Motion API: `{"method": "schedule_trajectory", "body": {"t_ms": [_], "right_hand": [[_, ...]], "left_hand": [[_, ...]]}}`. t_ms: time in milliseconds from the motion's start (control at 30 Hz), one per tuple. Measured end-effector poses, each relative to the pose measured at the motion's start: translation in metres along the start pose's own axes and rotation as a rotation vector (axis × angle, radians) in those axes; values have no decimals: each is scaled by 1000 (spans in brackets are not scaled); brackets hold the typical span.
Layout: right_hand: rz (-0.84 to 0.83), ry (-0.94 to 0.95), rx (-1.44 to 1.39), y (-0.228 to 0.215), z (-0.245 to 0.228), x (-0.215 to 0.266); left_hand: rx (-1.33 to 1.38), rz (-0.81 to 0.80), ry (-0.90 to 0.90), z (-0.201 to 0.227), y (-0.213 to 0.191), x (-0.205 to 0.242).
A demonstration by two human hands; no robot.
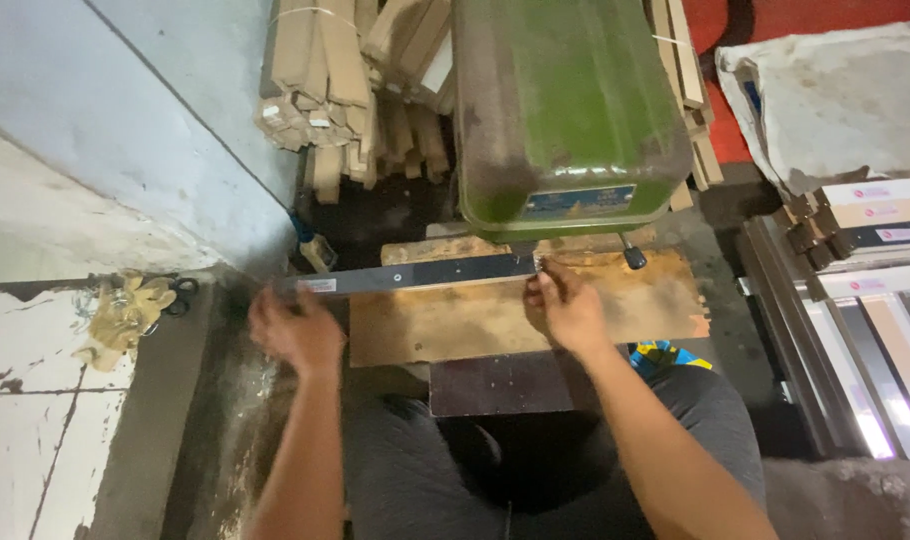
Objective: The person is using a punch machine to process long strips of material, picking them from a pile and stacking them after punching.
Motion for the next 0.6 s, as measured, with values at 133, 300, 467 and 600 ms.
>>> {"method": "schedule_trajectory", "body": {"t_ms": [133,300,467,600], "right_hand": [[26,66,-36,-38,-3,20],[188,-9,-370,-93,7,34],[167,-138,-404,-129,-39,59],[124,-190,-102,-121,-28,36]], "left_hand": [[-17,-121,347,75,0,68],[-90,-258,778,94,62,137],[-89,-346,865,102,82,170],[-48,-296,853,103,82,170]]}}
Point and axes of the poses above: each hand's wrist, its own x-axis away from the middle knuckle, its own y-axis out of the palm, z = x × y, the point moved 3 cm from there along -x, towards the middle knuckle
